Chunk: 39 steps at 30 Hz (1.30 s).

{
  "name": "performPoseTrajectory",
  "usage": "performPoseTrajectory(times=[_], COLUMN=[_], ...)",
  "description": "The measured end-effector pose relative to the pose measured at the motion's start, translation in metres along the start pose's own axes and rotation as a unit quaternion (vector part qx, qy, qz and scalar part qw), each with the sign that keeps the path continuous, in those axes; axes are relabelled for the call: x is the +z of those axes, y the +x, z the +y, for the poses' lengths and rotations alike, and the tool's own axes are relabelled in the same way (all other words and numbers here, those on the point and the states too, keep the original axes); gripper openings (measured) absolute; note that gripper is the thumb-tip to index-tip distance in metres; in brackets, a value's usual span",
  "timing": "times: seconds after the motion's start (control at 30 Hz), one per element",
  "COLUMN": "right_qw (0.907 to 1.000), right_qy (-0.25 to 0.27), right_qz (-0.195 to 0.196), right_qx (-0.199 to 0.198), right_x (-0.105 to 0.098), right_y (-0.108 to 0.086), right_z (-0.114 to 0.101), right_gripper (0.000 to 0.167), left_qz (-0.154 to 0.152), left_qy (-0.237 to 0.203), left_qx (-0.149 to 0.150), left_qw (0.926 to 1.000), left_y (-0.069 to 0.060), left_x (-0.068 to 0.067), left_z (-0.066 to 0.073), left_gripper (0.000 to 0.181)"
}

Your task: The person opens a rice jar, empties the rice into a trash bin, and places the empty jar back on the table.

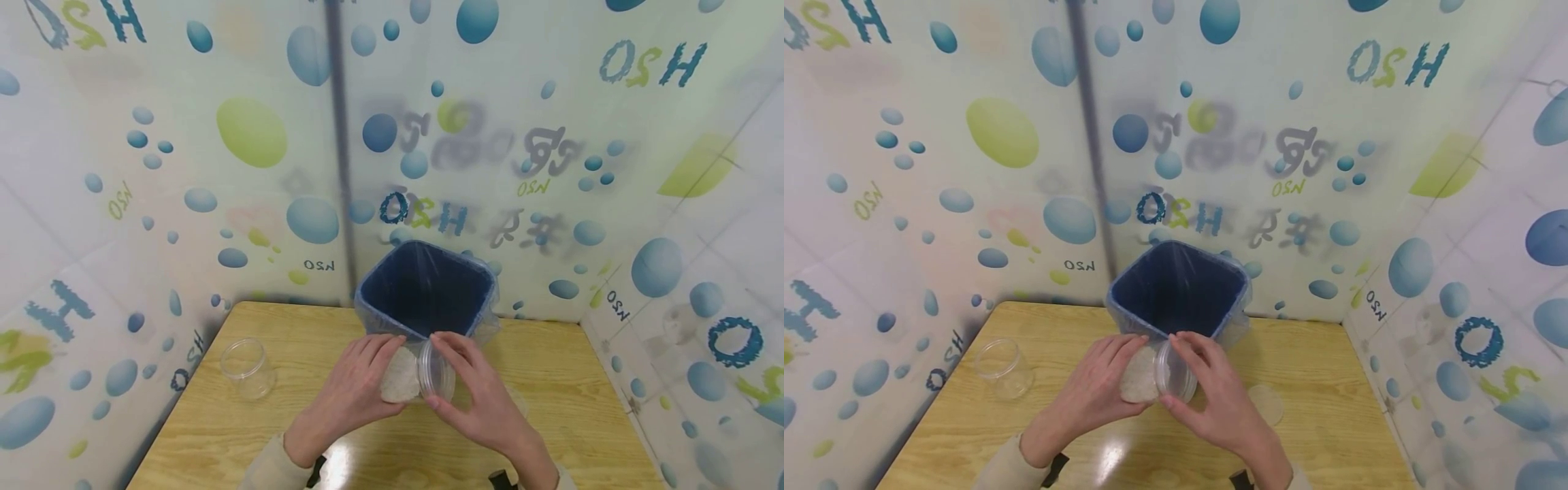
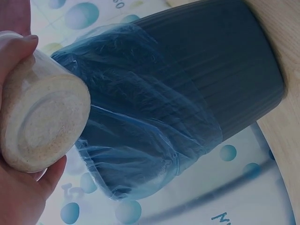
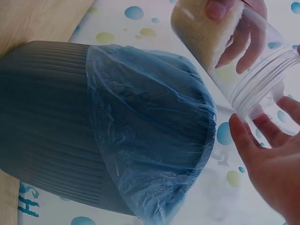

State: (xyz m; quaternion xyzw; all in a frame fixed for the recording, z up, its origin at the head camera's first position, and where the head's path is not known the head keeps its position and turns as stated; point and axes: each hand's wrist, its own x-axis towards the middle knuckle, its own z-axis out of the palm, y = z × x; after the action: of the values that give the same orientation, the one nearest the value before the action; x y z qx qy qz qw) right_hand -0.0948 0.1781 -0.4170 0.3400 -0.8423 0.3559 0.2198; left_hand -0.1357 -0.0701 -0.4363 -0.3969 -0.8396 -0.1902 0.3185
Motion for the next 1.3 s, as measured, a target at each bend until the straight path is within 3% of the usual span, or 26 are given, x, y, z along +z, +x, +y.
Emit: performPoseTrajectory(times=[0.3,0.53,0.7,0.83,0.93,1.1,1.3], right_qw=[0.9991,0.9979,0.9988,0.9951,0.9913,0.9852,0.9838], right_qy=[-0.002,0.015,0.020,-0.006,-0.027,-0.072,-0.090], right_qz=[-0.008,0.009,0.045,0.065,0.076,0.081,0.084], right_qx=[-0.042,-0.062,0.005,0.074,0.104,0.132,0.130], right_x=[-0.001,0.001,0.002,0.002,0.004,0.007,0.009], right_y=[0.001,0.002,0.002,0.005,0.007,0.011,0.011], right_z=[0.000,-0.001,-0.006,-0.013,-0.017,-0.023,-0.023], right_gripper=[0.066,0.069,0.078,0.079,0.079,0.079,0.071], left_qz=[-0.003,0.000,0.014,0.028,0.034,0.037,0.042], left_qy=[-0.004,-0.017,-0.039,-0.040,-0.035,-0.015,0.001], left_qx=[-0.004,-0.010,-0.027,-0.036,-0.039,-0.030,-0.028], left_qw=[1.0000,0.9998,0.9988,0.9982,0.9981,0.9987,0.9987], left_y=[-0.001,-0.003,-0.004,-0.005,-0.005,-0.005,-0.005], left_x=[0.000,0.000,0.001,0.002,0.004,0.008,0.011], left_z=[0.000,0.001,0.002,0.005,0.007,0.010,0.011], left_gripper=[0.100,0.100,0.099,0.099,0.099,0.101,0.102])
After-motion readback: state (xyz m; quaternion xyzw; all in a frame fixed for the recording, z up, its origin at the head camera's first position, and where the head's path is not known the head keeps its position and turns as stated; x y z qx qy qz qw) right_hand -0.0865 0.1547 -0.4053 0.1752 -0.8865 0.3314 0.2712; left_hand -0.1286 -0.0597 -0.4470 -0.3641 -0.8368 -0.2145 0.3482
